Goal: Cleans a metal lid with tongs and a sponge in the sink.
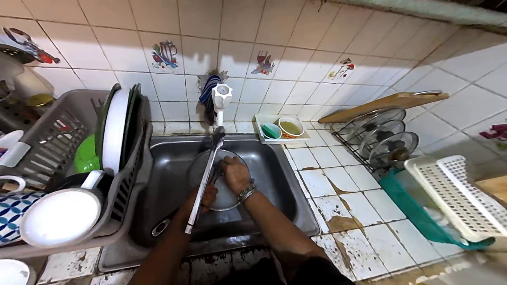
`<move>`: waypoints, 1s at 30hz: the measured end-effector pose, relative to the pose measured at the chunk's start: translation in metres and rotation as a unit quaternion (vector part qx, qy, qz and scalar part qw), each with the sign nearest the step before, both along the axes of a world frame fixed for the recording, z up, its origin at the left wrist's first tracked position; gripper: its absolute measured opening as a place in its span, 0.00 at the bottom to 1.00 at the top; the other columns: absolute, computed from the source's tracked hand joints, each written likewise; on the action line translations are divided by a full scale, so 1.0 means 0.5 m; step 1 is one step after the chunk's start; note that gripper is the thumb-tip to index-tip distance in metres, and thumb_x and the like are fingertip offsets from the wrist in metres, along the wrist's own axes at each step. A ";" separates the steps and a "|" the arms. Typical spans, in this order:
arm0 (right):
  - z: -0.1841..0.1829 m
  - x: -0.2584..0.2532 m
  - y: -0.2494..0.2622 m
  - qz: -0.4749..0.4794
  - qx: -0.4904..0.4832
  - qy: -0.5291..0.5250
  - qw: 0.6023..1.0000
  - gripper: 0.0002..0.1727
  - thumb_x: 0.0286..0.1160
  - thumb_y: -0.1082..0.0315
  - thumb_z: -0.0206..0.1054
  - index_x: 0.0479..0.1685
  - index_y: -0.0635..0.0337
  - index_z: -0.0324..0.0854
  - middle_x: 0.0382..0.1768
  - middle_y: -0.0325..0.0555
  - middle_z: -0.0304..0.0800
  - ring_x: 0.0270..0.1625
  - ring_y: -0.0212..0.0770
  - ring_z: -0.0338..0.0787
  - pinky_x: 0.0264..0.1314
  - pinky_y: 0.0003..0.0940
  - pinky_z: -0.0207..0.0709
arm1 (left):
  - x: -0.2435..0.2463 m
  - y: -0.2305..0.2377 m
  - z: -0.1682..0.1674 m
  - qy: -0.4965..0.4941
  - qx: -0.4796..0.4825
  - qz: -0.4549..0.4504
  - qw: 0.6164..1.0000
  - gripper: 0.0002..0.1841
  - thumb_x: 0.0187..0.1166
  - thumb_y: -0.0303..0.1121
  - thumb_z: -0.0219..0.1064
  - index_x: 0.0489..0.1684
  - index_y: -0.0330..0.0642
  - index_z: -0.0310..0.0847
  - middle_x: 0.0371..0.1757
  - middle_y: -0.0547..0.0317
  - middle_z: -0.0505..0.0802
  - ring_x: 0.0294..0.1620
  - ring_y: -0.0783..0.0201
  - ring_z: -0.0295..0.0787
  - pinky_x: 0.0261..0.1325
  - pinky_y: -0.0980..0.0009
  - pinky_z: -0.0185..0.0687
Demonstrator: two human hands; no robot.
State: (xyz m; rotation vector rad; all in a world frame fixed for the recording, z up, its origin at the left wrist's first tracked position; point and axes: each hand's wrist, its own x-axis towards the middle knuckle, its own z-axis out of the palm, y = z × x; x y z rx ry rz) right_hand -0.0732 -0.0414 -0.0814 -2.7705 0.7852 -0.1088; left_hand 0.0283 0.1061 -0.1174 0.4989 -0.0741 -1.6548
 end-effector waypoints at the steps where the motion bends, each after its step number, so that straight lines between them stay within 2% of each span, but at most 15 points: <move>1: 0.000 -0.001 0.014 0.013 0.007 -0.020 1.000 0.18 0.75 0.74 0.61 0.59 0.54 0.91 0.65 0.51 0.89 0.67 0.60 0.86 0.59 0.59 0.82 | 0.003 -0.001 -0.003 0.008 -0.002 0.012 1.000 0.18 0.92 0.30 0.33 0.40 0.45 0.71 0.16 0.73 0.78 0.08 0.86 0.69 0.11 0.93 0.66; 3: -0.001 -0.001 0.020 0.032 0.000 -0.042 0.999 0.18 0.74 0.74 0.61 0.56 0.53 0.92 0.63 0.51 0.90 0.63 0.60 0.88 0.54 0.58 0.83 | 0.013 -0.003 -0.016 0.018 -0.034 0.018 0.999 0.16 0.91 0.29 0.34 0.43 0.46 0.71 0.19 0.72 0.78 0.09 0.86 0.70 0.13 0.93 0.67; 4: 0.000 -0.001 0.007 0.023 -0.005 -0.029 0.999 0.18 0.74 0.74 0.61 0.58 0.53 0.91 0.63 0.52 0.90 0.64 0.60 0.87 0.56 0.59 0.83 | 0.012 -0.002 -0.016 0.017 -0.037 0.013 0.999 0.16 0.92 0.30 0.35 0.44 0.46 0.71 0.20 0.72 0.79 0.10 0.86 0.70 0.13 0.93 0.67; 7: -0.002 0.004 -0.009 0.005 -0.002 -0.030 1.000 0.19 0.75 0.75 0.60 0.58 0.54 0.91 0.64 0.51 0.90 0.67 0.60 0.86 0.61 0.59 0.82 | 0.002 -0.005 0.006 -0.007 -0.006 0.013 1.000 0.19 0.94 0.32 0.33 0.36 0.45 0.71 0.16 0.72 0.77 0.08 0.85 0.67 0.11 0.92 0.63; 10: 0.007 0.005 0.022 0.041 0.012 -0.063 0.997 0.18 0.74 0.76 0.61 0.55 0.51 0.93 0.63 0.49 0.91 0.64 0.59 0.88 0.55 0.59 0.83 | 0.017 0.000 0.005 -0.025 -0.030 0.020 0.999 0.13 0.90 0.29 0.38 0.46 0.47 0.70 0.19 0.72 0.78 0.09 0.85 0.69 0.12 0.92 0.66; 13: -0.004 0.009 -0.023 0.007 -0.001 -0.029 1.000 0.17 0.73 0.75 0.63 0.55 0.52 0.92 0.61 0.51 0.90 0.65 0.60 0.87 0.57 0.62 0.82 | 0.010 0.004 0.006 -0.009 -0.023 0.014 1.000 0.12 0.93 0.30 0.37 0.53 0.44 0.68 0.24 0.69 0.80 0.10 0.84 0.70 0.12 0.92 0.67; 14: -0.006 0.011 -0.024 0.005 0.001 -0.028 1.000 0.17 0.74 0.75 0.62 0.56 0.52 0.92 0.61 0.51 0.90 0.65 0.61 0.86 0.58 0.61 0.82 | 0.008 0.001 0.002 0.001 -0.033 0.011 0.999 0.13 0.93 0.30 0.35 0.53 0.44 0.68 0.24 0.68 0.80 0.10 0.84 0.71 0.13 0.92 0.68; 17: -0.004 0.008 0.015 0.048 0.016 -0.051 0.997 0.19 0.72 0.75 0.62 0.56 0.50 0.93 0.63 0.49 0.90 0.64 0.59 0.88 0.56 0.59 0.83 | 0.016 -0.005 -0.005 0.003 -0.041 0.027 0.999 0.16 0.92 0.30 0.34 0.43 0.46 0.71 0.18 0.73 0.78 0.09 0.85 0.69 0.12 0.92 0.66; 20: -0.001 0.004 -0.016 0.015 0.025 0.005 1.000 0.19 0.74 0.74 0.61 0.59 0.51 0.90 0.65 0.48 0.89 0.68 0.59 0.85 0.59 0.61 0.81 | 0.015 0.001 -0.010 0.004 -0.047 0.004 0.999 0.13 0.92 0.29 0.38 0.50 0.46 0.71 0.23 0.71 0.80 0.11 0.85 0.70 0.14 0.92 0.68; 23: -0.006 0.004 -0.014 0.010 0.023 -0.024 0.999 0.18 0.74 0.75 0.62 0.58 0.52 0.91 0.63 0.49 0.90 0.66 0.59 0.86 0.60 0.60 0.82 | 0.013 -0.004 -0.010 -0.001 -0.049 -0.003 0.999 0.13 0.91 0.27 0.37 0.56 0.46 0.68 0.24 0.70 0.81 0.10 0.85 0.71 0.13 0.93 0.68; 25: -0.013 -0.001 0.008 0.036 0.012 -0.069 0.997 0.18 0.72 0.75 0.61 0.54 0.51 0.93 0.60 0.48 0.92 0.62 0.58 0.89 0.53 0.58 0.84 | 0.020 -0.002 -0.013 -0.016 -0.049 0.003 0.999 0.13 0.91 0.28 0.37 0.55 0.46 0.68 0.22 0.71 0.79 0.10 0.85 0.69 0.13 0.92 0.67; 26: -0.011 -0.005 0.002 0.029 0.014 -0.054 0.998 0.19 0.73 0.75 0.60 0.56 0.51 0.92 0.61 0.48 0.91 0.63 0.58 0.88 0.54 0.59 0.83 | 0.019 0.002 -0.013 -0.021 -0.045 -0.002 0.999 0.13 0.92 0.28 0.36 0.54 0.46 0.69 0.22 0.71 0.79 0.10 0.85 0.69 0.13 0.92 0.67; 28: 0.001 -0.012 -0.036 -0.022 0.028 0.006 0.999 0.19 0.76 0.73 0.61 0.61 0.52 0.90 0.65 0.50 0.89 0.69 0.59 0.86 0.61 0.63 0.80 | 0.006 0.009 0.012 -0.063 0.001 -0.016 0.998 0.16 0.93 0.30 0.34 0.44 0.44 0.70 0.18 0.72 0.77 0.08 0.85 0.66 0.11 0.92 0.64; 29: 0.009 -0.016 -0.059 -0.057 0.036 0.018 0.998 0.18 0.77 0.72 0.62 0.62 0.52 0.90 0.66 0.51 0.89 0.70 0.59 0.85 0.64 0.63 0.79 | -0.001 0.010 0.042 -0.135 0.038 -0.018 0.990 0.15 0.95 0.31 0.34 0.43 0.45 0.68 0.17 0.73 0.74 0.07 0.85 0.63 0.09 0.91 0.61; 30: 0.019 -0.023 -0.079 -0.096 0.049 0.016 0.994 0.17 0.77 0.72 0.63 0.62 0.53 0.90 0.66 0.53 0.89 0.70 0.60 0.85 0.64 0.65 0.79 | -0.004 0.008 0.072 -0.220 0.074 -0.012 0.973 0.12 0.95 0.31 0.37 0.47 0.46 0.67 0.17 0.73 0.73 0.08 0.84 0.62 0.09 0.90 0.61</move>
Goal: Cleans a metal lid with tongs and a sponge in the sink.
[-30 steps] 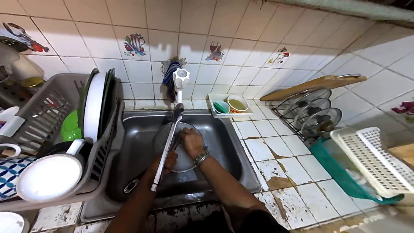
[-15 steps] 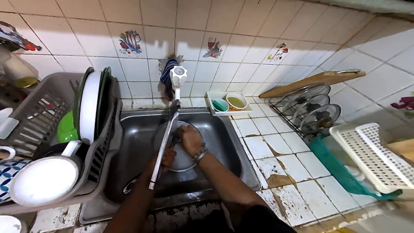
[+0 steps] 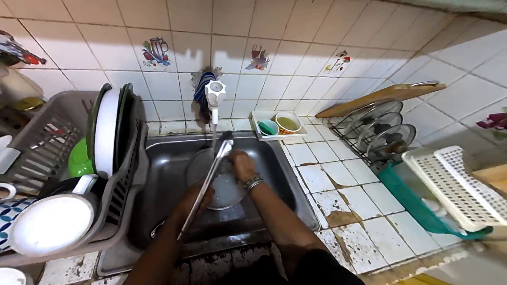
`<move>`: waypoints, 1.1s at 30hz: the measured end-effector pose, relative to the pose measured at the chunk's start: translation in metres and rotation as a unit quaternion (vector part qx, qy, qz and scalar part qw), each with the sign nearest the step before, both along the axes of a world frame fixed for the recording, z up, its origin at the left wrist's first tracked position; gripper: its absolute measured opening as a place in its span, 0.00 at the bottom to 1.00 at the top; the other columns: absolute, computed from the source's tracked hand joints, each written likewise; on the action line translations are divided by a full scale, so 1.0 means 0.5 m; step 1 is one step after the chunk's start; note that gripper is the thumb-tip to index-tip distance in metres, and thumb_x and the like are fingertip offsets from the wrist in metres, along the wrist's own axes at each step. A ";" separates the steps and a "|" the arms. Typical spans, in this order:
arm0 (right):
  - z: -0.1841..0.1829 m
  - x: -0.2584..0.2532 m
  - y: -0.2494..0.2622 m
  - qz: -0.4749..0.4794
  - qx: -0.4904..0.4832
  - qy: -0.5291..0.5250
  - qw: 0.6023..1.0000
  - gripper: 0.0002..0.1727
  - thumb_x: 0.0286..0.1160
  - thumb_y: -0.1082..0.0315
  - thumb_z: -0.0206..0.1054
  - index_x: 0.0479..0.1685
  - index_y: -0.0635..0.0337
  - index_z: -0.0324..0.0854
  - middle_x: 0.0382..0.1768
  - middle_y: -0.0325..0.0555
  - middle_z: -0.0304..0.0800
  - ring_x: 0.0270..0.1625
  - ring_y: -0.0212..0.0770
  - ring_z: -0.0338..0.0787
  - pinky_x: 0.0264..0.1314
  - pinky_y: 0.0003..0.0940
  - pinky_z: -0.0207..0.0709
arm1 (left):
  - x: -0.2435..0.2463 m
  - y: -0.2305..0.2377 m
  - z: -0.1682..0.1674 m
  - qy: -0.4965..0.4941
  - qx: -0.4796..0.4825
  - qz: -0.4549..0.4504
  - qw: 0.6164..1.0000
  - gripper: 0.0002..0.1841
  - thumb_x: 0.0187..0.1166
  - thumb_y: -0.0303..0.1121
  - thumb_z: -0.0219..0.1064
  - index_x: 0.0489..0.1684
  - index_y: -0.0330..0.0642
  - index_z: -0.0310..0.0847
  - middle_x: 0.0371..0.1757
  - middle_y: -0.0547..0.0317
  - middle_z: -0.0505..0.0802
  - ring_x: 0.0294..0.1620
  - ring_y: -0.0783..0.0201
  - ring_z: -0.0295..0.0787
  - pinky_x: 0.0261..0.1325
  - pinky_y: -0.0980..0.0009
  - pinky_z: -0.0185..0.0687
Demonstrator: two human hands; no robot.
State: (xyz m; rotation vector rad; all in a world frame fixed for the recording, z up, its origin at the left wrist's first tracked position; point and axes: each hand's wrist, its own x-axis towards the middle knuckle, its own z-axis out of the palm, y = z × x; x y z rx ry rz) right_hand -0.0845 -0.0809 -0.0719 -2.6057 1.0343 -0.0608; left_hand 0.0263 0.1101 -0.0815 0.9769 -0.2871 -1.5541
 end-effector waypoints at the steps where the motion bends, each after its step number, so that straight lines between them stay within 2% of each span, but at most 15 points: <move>1: 0.009 -0.009 -0.017 -0.037 0.010 -0.015 0.999 0.16 0.77 0.71 0.64 0.61 0.56 0.89 0.65 0.56 0.89 0.68 0.62 0.86 0.63 0.67 0.78 | 0.000 -0.004 0.027 -0.084 0.031 0.021 0.996 0.10 0.94 0.29 0.41 0.57 0.43 0.68 0.19 0.72 0.73 0.10 0.82 0.63 0.11 0.88 0.62; 2: 0.017 -0.022 -0.029 -0.072 0.021 -0.041 0.996 0.16 0.78 0.71 0.65 0.60 0.58 0.89 0.64 0.59 0.89 0.66 0.64 0.87 0.62 0.68 0.78 | 0.004 -0.008 0.048 -0.155 0.061 0.038 0.985 0.15 0.94 0.27 0.43 0.72 0.40 0.65 0.23 0.69 0.72 0.13 0.79 0.63 0.15 0.84 0.62; 4: 0.026 -0.055 -0.058 -0.128 0.044 -0.114 0.984 0.16 0.82 0.69 0.63 0.64 0.57 0.88 0.63 0.60 0.89 0.65 0.64 0.88 0.64 0.69 0.77 | 0.024 -0.022 0.073 -0.236 0.100 0.045 0.966 0.20 0.95 0.28 0.42 0.83 0.39 0.54 0.25 0.68 0.68 0.13 0.78 0.60 0.15 0.83 0.59; 6: 0.011 -0.095 -0.098 -0.167 0.070 -0.221 0.958 0.17 0.85 0.67 0.62 0.67 0.58 0.86 0.64 0.60 0.89 0.67 0.60 0.88 0.70 0.65 0.76 | 0.048 -0.030 0.075 -0.279 0.114 0.056 0.952 0.21 0.97 0.34 0.41 0.85 0.39 0.53 0.26 0.67 0.69 0.14 0.75 0.60 0.16 0.80 0.59; 8: 0.001 -0.138 -0.130 -0.216 0.080 -0.326 0.917 0.16 0.84 0.68 0.63 0.65 0.60 0.87 0.58 0.61 0.91 0.62 0.56 0.90 0.69 0.59 0.78 | 0.060 -0.034 0.073 -0.326 0.117 0.072 0.935 0.21 0.97 0.38 0.43 0.82 0.37 0.59 0.27 0.65 0.70 0.16 0.73 0.63 0.19 0.78 0.62; 11: 0.034 -0.197 -0.143 -0.298 0.041 -0.376 0.877 0.16 0.84 0.68 0.64 0.66 0.61 0.86 0.57 0.63 0.91 0.61 0.58 0.90 0.68 0.61 0.77 | 0.056 -0.040 0.067 -0.422 0.108 0.059 0.898 0.24 0.97 0.39 0.44 0.85 0.38 0.62 0.31 0.59 0.76 0.20 0.68 0.68 0.25 0.72 0.70; 13: 0.059 -0.208 -0.136 -0.294 0.010 -0.408 0.864 0.17 0.84 0.69 0.64 0.68 0.63 0.83 0.58 0.62 0.91 0.60 0.56 0.90 0.67 0.58 0.78 | 0.040 -0.049 0.062 -0.491 0.086 0.042 0.866 0.23 0.96 0.39 0.47 0.83 0.37 0.66 0.37 0.51 0.82 0.26 0.63 0.75 0.31 0.66 0.76; 15: 0.080 -0.191 -0.114 -0.222 -0.001 -0.442 0.869 0.19 0.83 0.71 0.64 0.70 0.66 0.80 0.61 0.62 0.89 0.62 0.52 0.90 0.68 0.53 0.80 | 0.021 -0.056 0.058 -0.539 0.051 0.025 0.841 0.22 0.95 0.39 0.49 0.80 0.37 0.70 0.41 0.47 0.86 0.30 0.59 0.80 0.37 0.62 0.81; 17: 0.103 -0.151 -0.077 -0.129 -0.010 -0.433 0.892 0.18 0.84 0.70 0.63 0.69 0.68 0.82 0.64 0.62 0.88 0.65 0.53 0.89 0.71 0.53 0.79 | -0.001 -0.061 0.066 -0.553 0.028 0.016 0.832 0.22 0.93 0.37 0.51 0.80 0.35 0.71 0.39 0.49 0.88 0.30 0.61 0.83 0.38 0.63 0.82; 20: 0.129 -0.067 0.012 -0.007 -0.051 -0.352 0.935 0.16 0.83 0.65 0.65 0.64 0.59 0.88 0.62 0.56 0.90 0.64 0.53 0.90 0.66 0.56 0.83 | -0.022 -0.065 0.081 -0.534 0.011 0.024 0.845 0.20 0.92 0.33 0.54 0.77 0.34 0.72 0.38 0.56 0.91 0.23 0.72 0.81 0.29 0.75 0.79; 22: 0.121 -0.012 0.082 0.065 -0.075 -0.263 0.960 0.16 0.85 0.59 0.64 0.61 0.54 0.91 0.63 0.53 0.89 0.63 0.54 0.90 0.62 0.53 0.85 | -0.022 -0.066 0.076 -0.535 0.012 0.056 0.843 0.17 0.90 0.30 0.55 0.70 0.31 0.77 0.40 0.54 0.91 0.26 0.71 0.83 0.32 0.73 0.82; 23: 0.103 0.013 0.105 0.093 -0.101 -0.233 0.963 0.16 0.85 0.57 0.62 0.58 0.51 0.93 0.61 0.51 0.90 0.60 0.53 0.91 0.58 0.50 0.87 | -0.020 -0.064 0.070 -0.541 0.015 0.078 0.837 0.15 0.88 0.28 0.57 0.63 0.29 0.80 0.40 0.50 0.91 0.30 0.66 0.85 0.39 0.67 0.85; 25: 0.080 0.047 0.105 0.099 -0.141 -0.215 0.961 0.14 0.84 0.61 0.62 0.50 0.52 0.95 0.56 0.51 0.93 0.55 0.55 0.92 0.51 0.51 0.87 | -0.020 -0.054 0.055 -0.542 0.029 0.097 0.834 0.14 0.88 0.28 0.58 0.62 0.29 0.83 0.42 0.48 0.91 0.37 0.63 0.87 0.47 0.64 0.85; 29: 0.086 0.078 0.057 0.037 -0.059 -0.134 0.989 0.15 0.85 0.61 0.62 0.53 0.57 0.92 0.62 0.53 0.88 0.64 0.58 0.87 0.61 0.57 0.83 | -0.027 -0.041 0.029 -0.521 0.040 0.106 0.846 0.14 0.87 0.27 0.59 0.62 0.29 0.83 0.38 0.52 0.91 0.31 0.68 0.82 0.40 0.70 0.80; 33: 0.055 0.076 0.121 0.116 -0.103 -0.127 0.980 0.16 0.85 0.61 0.58 0.49 0.56 0.93 0.57 0.54 0.91 0.59 0.57 0.91 0.53 0.53 0.87 | -0.022 -0.043 0.019 -0.497 0.048 0.122 0.858 0.12 0.82 0.24 0.61 0.55 0.26 0.84 0.44 0.45 0.91 0.41 0.61 0.87 0.51 0.62 0.85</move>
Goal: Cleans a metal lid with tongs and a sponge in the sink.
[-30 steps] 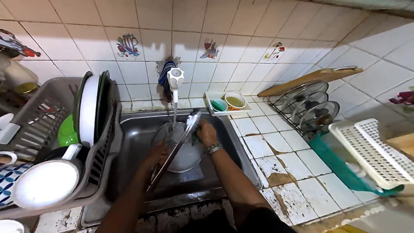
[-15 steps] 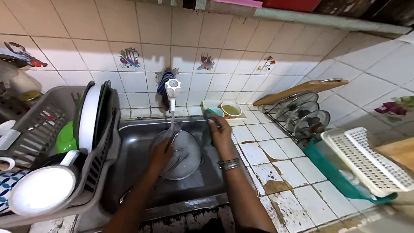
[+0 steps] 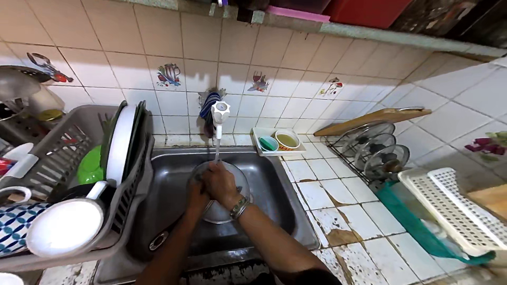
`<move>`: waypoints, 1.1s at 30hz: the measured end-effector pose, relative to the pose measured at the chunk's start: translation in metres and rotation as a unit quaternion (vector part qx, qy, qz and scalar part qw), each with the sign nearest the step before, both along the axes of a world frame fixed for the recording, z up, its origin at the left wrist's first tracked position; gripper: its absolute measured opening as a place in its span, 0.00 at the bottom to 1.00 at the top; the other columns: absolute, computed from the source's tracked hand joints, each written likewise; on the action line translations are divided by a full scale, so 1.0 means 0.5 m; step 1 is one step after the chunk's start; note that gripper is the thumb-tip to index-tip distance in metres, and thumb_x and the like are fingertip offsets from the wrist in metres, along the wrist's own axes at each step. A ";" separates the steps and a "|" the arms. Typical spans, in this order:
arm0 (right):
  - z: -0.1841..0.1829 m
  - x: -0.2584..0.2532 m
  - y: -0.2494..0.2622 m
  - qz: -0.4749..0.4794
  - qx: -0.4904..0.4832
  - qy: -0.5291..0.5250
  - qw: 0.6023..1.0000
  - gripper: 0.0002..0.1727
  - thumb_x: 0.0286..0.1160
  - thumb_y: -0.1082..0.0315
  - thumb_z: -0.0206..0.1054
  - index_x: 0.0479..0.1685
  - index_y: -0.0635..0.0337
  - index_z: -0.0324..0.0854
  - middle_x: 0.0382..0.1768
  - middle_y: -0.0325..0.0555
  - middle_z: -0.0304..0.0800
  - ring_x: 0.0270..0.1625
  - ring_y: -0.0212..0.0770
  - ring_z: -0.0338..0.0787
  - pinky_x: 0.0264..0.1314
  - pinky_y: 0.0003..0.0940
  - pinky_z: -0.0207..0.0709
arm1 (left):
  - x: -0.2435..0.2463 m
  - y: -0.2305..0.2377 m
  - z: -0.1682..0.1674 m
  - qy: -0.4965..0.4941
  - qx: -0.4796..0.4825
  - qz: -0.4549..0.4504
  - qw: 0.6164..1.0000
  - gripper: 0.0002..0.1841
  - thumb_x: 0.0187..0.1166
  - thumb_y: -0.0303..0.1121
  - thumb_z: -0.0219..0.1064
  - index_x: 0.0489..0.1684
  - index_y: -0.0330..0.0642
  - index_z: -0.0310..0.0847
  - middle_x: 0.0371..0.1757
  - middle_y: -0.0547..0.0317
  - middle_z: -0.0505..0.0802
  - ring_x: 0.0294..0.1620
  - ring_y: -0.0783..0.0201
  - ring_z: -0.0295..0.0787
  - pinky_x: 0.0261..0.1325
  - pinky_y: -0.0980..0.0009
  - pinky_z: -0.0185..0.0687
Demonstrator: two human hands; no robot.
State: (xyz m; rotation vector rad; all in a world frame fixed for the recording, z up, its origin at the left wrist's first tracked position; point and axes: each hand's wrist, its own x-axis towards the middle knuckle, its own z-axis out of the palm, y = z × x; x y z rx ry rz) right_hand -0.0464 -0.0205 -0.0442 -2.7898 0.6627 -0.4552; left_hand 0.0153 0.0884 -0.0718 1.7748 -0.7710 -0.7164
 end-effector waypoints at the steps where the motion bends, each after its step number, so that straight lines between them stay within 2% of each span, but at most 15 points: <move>1: 0.001 -0.001 -0.013 -0.015 0.008 0.004 1.000 0.16 0.85 0.61 0.59 0.50 0.56 0.93 0.58 0.54 0.91 0.59 0.57 0.91 0.54 0.54 0.86 | -0.001 0.002 -0.003 -0.003 0.008 -0.005 1.000 0.11 0.84 0.26 0.62 0.55 0.27 0.85 0.42 0.47 0.91 0.39 0.63 0.87 0.49 0.64 0.84; 4: 0.012 0.000 -0.080 -0.089 0.052 0.036 0.994 0.17 0.86 0.59 0.61 0.55 0.58 0.91 0.62 0.56 0.88 0.64 0.59 0.88 0.63 0.58 0.82 | -0.003 0.004 0.004 -0.030 0.049 -0.038 0.998 0.14 0.89 0.30 0.59 0.56 0.28 0.84 0.39 0.49 0.90 0.36 0.61 0.85 0.48 0.62 0.82; 6: -0.005 0.000 -0.063 -0.062 0.031 -0.003 0.998 0.15 0.83 0.63 0.62 0.51 0.59 0.92 0.59 0.57 0.89 0.61 0.58 0.89 0.59 0.55 0.84 | 0.002 -0.001 0.000 -0.026 0.050 -0.035 0.998 0.14 0.88 0.29 0.58 0.57 0.27 0.83 0.39 0.47 0.90 0.38 0.60 0.85 0.49 0.62 0.82; 8: -0.022 0.000 -0.036 -0.019 -0.003 -0.037 0.999 0.14 0.82 0.63 0.61 0.47 0.57 0.94 0.55 0.54 0.91 0.56 0.55 0.92 0.53 0.50 0.88 | 0.006 -0.004 -0.002 -0.015 0.048 -0.028 0.998 0.14 0.88 0.28 0.58 0.59 0.27 0.83 0.44 0.44 0.91 0.43 0.58 0.88 0.54 0.60 0.84; 9: -0.021 -0.001 -0.038 -0.018 0.003 -0.030 0.999 0.15 0.83 0.62 0.60 0.48 0.57 0.93 0.55 0.54 0.91 0.57 0.55 0.92 0.54 0.51 0.87 | 0.005 -0.002 -0.001 -0.015 0.049 -0.030 0.998 0.14 0.88 0.28 0.58 0.58 0.26 0.83 0.44 0.43 0.90 0.43 0.57 0.87 0.54 0.59 0.83; 11: -0.012 -0.003 -0.070 -0.047 0.040 0.006 0.998 0.16 0.85 0.60 0.60 0.52 0.58 0.92 0.58 0.57 0.89 0.61 0.57 0.90 0.59 0.56 0.84 | 0.003 0.001 0.004 -0.023 0.062 -0.045 0.997 0.14 0.89 0.29 0.57 0.57 0.25 0.83 0.41 0.45 0.89 0.39 0.59 0.85 0.49 0.61 0.81; 13: -0.019 0.002 -0.073 -0.055 0.028 -0.008 0.998 0.14 0.83 0.63 0.63 0.49 0.60 0.93 0.57 0.59 0.89 0.60 0.58 0.89 0.59 0.55 0.84 | 0.004 -0.003 0.006 -0.025 0.067 -0.044 0.996 0.14 0.89 0.30 0.57 0.57 0.26 0.83 0.38 0.48 0.89 0.34 0.62 0.82 0.44 0.64 0.80; 16: -0.036 0.010 -0.018 0.023 -0.033 -0.032 0.999 0.14 0.83 0.65 0.59 0.48 0.57 0.92 0.53 0.57 0.90 0.56 0.56 0.91 0.52 0.49 0.88 | 0.011 -0.005 0.006 -0.003 0.039 -0.014 0.999 0.13 0.86 0.25 0.59 0.60 0.26 0.81 0.47 0.43 0.90 0.45 0.60 0.88 0.55 0.62 0.85; 18: -0.032 0.006 -0.038 -0.013 -0.002 -0.010 1.000 0.15 0.84 0.64 0.59 0.51 0.56 0.93 0.56 0.56 0.91 0.59 0.56 0.91 0.56 0.52 0.86 | 0.009 0.000 0.003 -0.015 0.050 -0.025 0.998 0.13 0.87 0.27 0.59 0.58 0.26 0.83 0.44 0.44 0.90 0.41 0.60 0.86 0.52 0.61 0.83; 21: -0.028 0.001 -0.093 -0.093 0.029 -0.014 0.995 0.13 0.83 0.62 0.64 0.50 0.57 0.93 0.60 0.58 0.88 0.62 0.58 0.89 0.59 0.55 0.84 | 0.001 0.001 0.005 -0.030 0.076 -0.040 0.996 0.13 0.90 0.30 0.58 0.56 0.28 0.83 0.36 0.51 0.88 0.31 0.65 0.80 0.40 0.67 0.78; 23: -0.045 -0.008 -0.069 -0.047 -0.006 -0.053 0.997 0.12 0.80 0.66 0.64 0.47 0.60 0.93 0.54 0.58 0.89 0.58 0.57 0.90 0.55 0.51 0.87 | 0.002 -0.003 -0.002 -0.014 0.065 -0.027 0.997 0.13 0.89 0.28 0.58 0.58 0.26 0.82 0.36 0.50 0.88 0.31 0.67 0.79 0.39 0.69 0.78; 25: -0.054 -0.011 -0.027 0.040 -0.018 -0.052 0.998 0.13 0.82 0.68 0.61 0.50 0.59 0.92 0.57 0.57 0.90 0.61 0.57 0.90 0.57 0.51 0.87 | 0.008 -0.006 -0.013 0.012 0.039 -0.009 0.999 0.12 0.86 0.24 0.59 0.58 0.25 0.81 0.41 0.49 0.89 0.35 0.67 0.82 0.43 0.69 0.82; 26: -0.054 -0.010 -0.020 0.058 -0.021 -0.061 0.996 0.13 0.82 0.68 0.60 0.48 0.59 0.92 0.56 0.58 0.90 0.59 0.58 0.91 0.54 0.52 0.87 | 0.010 -0.008 -0.017 0.024 0.035 -0.005 0.999 0.11 0.85 0.23 0.59 0.58 0.25 0.81 0.42 0.48 0.89 0.35 0.66 0.83 0.44 0.67 0.83; 30: -0.055 -0.007 -0.082 -0.061 0.022 -0.064 0.996 0.13 0.84 0.64 0.62 0.49 0.59 0.93 0.55 0.58 0.89 0.59 0.57 0.90 0.59 0.53 0.86 | -0.002 -0.004 -0.008 0.015 0.056 -0.025 0.998 0.12 0.89 0.29 0.59 0.55 0.27 0.83 0.34 0.54 0.87 0.27 0.71 0.77 0.33 0.73 0.75; 33: -0.060 -0.009 -0.049 -0.016 0.023 -0.064 0.998 0.14 0.83 0.66 0.61 0.51 0.61 0.92 0.55 0.59 0.89 0.59 0.57 0.90 0.57 0.52 0.86 | 0.006 -0.003 -0.014 0.014 0.049 -0.015 0.999 0.12 0.88 0.27 0.58 0.54 0.26 0.83 0.34 0.54 0.87 0.28 0.70 0.78 0.35 0.73 0.77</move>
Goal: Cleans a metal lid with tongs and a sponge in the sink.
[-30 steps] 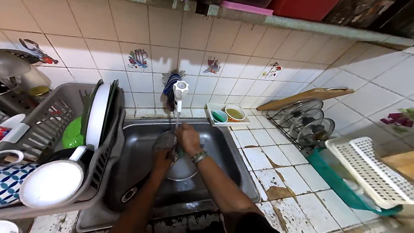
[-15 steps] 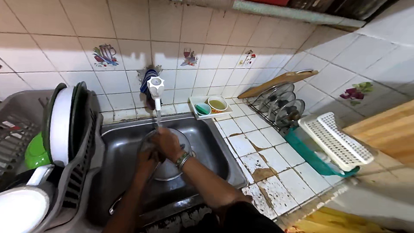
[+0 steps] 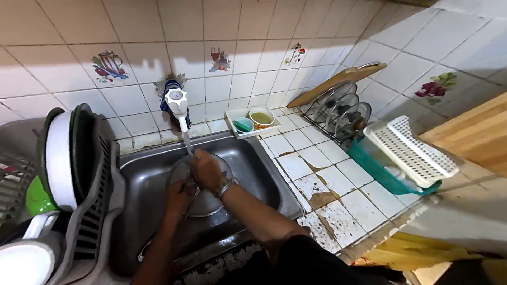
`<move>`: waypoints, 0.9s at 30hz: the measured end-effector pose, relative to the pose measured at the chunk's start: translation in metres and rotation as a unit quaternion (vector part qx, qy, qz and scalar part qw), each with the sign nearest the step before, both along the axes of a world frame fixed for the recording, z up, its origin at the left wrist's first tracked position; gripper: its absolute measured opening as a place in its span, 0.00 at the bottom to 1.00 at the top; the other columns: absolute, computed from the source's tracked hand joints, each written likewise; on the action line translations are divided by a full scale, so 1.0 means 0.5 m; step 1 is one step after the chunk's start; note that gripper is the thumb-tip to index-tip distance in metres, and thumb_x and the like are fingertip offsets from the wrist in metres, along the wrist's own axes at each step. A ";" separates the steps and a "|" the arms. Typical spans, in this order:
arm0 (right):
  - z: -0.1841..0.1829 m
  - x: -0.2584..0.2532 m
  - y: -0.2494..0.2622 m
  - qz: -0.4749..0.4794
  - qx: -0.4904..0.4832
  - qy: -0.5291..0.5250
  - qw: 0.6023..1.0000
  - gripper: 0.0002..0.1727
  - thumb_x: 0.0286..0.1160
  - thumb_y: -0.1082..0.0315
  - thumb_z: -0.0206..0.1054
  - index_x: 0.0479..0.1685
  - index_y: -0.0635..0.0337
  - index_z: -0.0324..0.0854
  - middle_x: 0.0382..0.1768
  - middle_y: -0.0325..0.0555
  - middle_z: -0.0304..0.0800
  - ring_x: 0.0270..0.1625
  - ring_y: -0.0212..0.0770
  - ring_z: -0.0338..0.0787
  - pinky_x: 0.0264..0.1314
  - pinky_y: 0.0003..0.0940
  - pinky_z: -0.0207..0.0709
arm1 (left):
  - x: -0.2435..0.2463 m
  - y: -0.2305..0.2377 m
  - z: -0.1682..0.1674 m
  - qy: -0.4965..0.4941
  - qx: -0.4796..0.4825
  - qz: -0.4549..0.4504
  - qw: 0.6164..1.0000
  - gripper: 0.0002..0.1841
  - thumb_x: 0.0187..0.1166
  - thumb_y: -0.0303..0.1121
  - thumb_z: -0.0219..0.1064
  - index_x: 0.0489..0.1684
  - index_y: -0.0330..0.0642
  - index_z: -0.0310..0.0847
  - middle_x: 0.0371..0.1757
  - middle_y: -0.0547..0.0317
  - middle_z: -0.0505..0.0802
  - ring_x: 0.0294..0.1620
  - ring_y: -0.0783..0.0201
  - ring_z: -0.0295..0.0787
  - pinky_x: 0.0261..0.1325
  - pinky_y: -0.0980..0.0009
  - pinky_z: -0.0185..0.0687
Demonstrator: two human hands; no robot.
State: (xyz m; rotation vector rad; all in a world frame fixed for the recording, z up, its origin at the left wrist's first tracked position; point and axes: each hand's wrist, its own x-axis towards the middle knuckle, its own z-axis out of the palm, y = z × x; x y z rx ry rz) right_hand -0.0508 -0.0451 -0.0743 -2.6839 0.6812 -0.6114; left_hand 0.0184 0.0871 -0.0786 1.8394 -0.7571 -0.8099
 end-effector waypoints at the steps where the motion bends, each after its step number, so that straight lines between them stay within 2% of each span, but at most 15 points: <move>1: 0.004 -0.003 0.022 0.035 0.008 0.016 0.999 0.15 0.85 0.66 0.59 0.53 0.61 0.91 0.58 0.59 0.89 0.62 0.57 0.90 0.60 0.52 0.86 | 0.003 -0.001 -0.004 0.001 -0.004 0.006 1.000 0.11 0.87 0.26 0.59 0.53 0.26 0.83 0.35 0.53 0.87 0.29 0.69 0.79 0.37 0.71 0.79; 2: 0.006 -0.004 0.032 0.056 0.015 0.024 0.998 0.16 0.86 0.65 0.57 0.53 0.61 0.91 0.60 0.60 0.89 0.63 0.57 0.90 0.61 0.52 0.85 | 0.005 -0.002 -0.008 0.001 -0.007 0.008 1.000 0.10 0.86 0.25 0.59 0.52 0.26 0.83 0.35 0.53 0.87 0.29 0.69 0.79 0.37 0.70 0.80; 4: 0.004 -0.001 0.012 0.019 0.048 0.039 0.998 0.17 0.87 0.63 0.57 0.55 0.60 0.91 0.60 0.59 0.88 0.63 0.57 0.90 0.62 0.53 0.84 | 0.003 0.001 -0.012 0.006 0.000 -0.001 1.000 0.11 0.88 0.27 0.58 0.54 0.27 0.83 0.33 0.54 0.86 0.26 0.70 0.76 0.34 0.71 0.76; 7: -0.013 0.009 -0.023 -0.024 0.035 -0.003 0.999 0.14 0.84 0.63 0.63 0.50 0.60 0.93 0.54 0.60 0.88 0.56 0.58 0.91 0.57 0.53 0.86 | 0.000 0.001 -0.010 0.008 0.005 0.000 1.000 0.12 0.89 0.29 0.58 0.53 0.28 0.83 0.30 0.58 0.85 0.23 0.72 0.73 0.29 0.75 0.71; 9: -0.011 0.005 0.011 0.030 0.024 -0.007 0.999 0.15 0.84 0.64 0.60 0.51 0.60 0.92 0.55 0.60 0.90 0.59 0.57 0.91 0.60 0.51 0.86 | 0.000 0.000 -0.010 0.020 -0.001 0.020 1.000 0.12 0.88 0.27 0.58 0.56 0.27 0.82 0.33 0.55 0.85 0.26 0.71 0.75 0.32 0.74 0.74; 10: -0.008 0.001 0.026 0.060 0.021 -0.001 0.998 0.16 0.85 0.64 0.59 0.50 0.61 0.92 0.56 0.61 0.89 0.61 0.58 0.90 0.59 0.52 0.86 | -0.001 0.000 -0.011 0.021 -0.006 0.025 0.999 0.11 0.87 0.25 0.59 0.55 0.27 0.83 0.35 0.54 0.86 0.28 0.70 0.77 0.35 0.72 0.77; 12: 0.001 -0.009 0.020 0.047 0.051 0.044 0.997 0.18 0.87 0.61 0.56 0.54 0.60 0.91 0.61 0.60 0.88 0.63 0.58 0.89 0.60 0.54 0.84 | -0.007 0.003 -0.016 0.012 0.006 0.007 1.000 0.11 0.88 0.27 0.59 0.55 0.27 0.83 0.35 0.53 0.87 0.28 0.70 0.77 0.36 0.72 0.77; 14: 0.010 -0.024 -0.027 -0.018 0.082 0.084 0.993 0.19 0.89 0.58 0.56 0.59 0.57 0.90 0.64 0.60 0.87 0.66 0.59 0.88 0.64 0.57 0.82 | -0.012 0.009 -0.018 0.005 0.022 -0.021 1.000 0.12 0.89 0.28 0.59 0.57 0.27 0.83 0.35 0.53 0.87 0.28 0.69 0.77 0.36 0.71 0.75; 17: 0.033 -0.073 -0.112 -0.097 0.142 0.083 0.982 0.18 0.88 0.58 0.60 0.62 0.55 0.90 0.64 0.60 0.86 0.64 0.60 0.88 0.64 0.61 0.81 | 0.008 0.009 0.003 0.022 0.039 -0.039 0.998 0.14 0.92 0.31 0.55 0.59 0.27 0.80 0.31 0.57 0.83 0.23 0.72 0.71 0.28 0.76 0.69; 20: 0.058 -0.161 -0.186 -0.092 0.219 0.023 0.971 0.15 0.85 0.62 0.65 0.61 0.58 0.90 0.62 0.59 0.89 0.65 0.57 0.88 0.70 0.59 0.78 | 0.032 0.000 0.011 0.021 0.052 -0.044 0.997 0.16 0.93 0.33 0.53 0.63 0.30 0.80 0.31 0.56 0.84 0.22 0.72 0.73 0.26 0.76 0.71; 22: 0.089 -0.225 -0.226 -0.076 0.284 -0.011 0.956 0.15 0.85 0.64 0.66 0.60 0.62 0.89 0.58 0.58 0.91 0.60 0.51 0.90 0.68 0.53 0.78 | 0.037 -0.009 0.002 -0.031 0.086 -0.067 0.994 0.17 0.94 0.33 0.51 0.65 0.28 0.80 0.40 0.47 0.87 0.30 0.63 0.81 0.36 0.67 0.79; 24: 0.132 -0.282 -0.261 -0.099 0.324 -0.023 0.941 0.15 0.85 0.64 0.66 0.60 0.63 0.87 0.53 0.58 0.91 0.51 0.47 0.88 0.57 0.50 0.79 | 0.037 -0.015 -0.020 -0.121 0.121 -0.095 0.981 0.19 0.94 0.32 0.50 0.65 0.23 0.78 0.52 0.31 0.89 0.48 0.43 0.89 0.58 0.48 0.83; 25: 0.145 -0.299 -0.301 -0.115 0.325 -0.024 0.939 0.15 0.84 0.64 0.67 0.60 0.63 0.87 0.52 0.58 0.91 0.50 0.48 0.88 0.57 0.51 0.80 | 0.032 -0.015 -0.027 -0.165 0.131 -0.102 0.972 0.20 0.94 0.32 0.49 0.69 0.22 0.76 0.59 0.25 0.87 0.60 0.34 0.87 0.69 0.42 0.77; 26: 0.162 -0.311 -0.345 -0.136 0.315 -0.023 0.939 0.15 0.83 0.64 0.68 0.60 0.64 0.87 0.52 0.59 0.91 0.51 0.49 0.89 0.60 0.53 0.81 | 0.022 -0.013 -0.026 -0.201 0.143 -0.106 0.963 0.23 0.94 0.33 0.50 0.76 0.22 0.72 0.68 0.21 0.83 0.71 0.29 0.80 0.77 0.39 0.70; 27: 0.179 -0.319 -0.386 -0.164 0.291 -0.026 0.942 0.16 0.83 0.63 0.68 0.59 0.65 0.87 0.52 0.60 0.91 0.53 0.52 0.90 0.62 0.56 0.81 | 0.013 -0.009 -0.025 -0.231 0.152 -0.111 0.955 0.26 0.93 0.36 0.53 0.81 0.24 0.66 0.74 0.20 0.78 0.77 0.27 0.75 0.81 0.38 0.66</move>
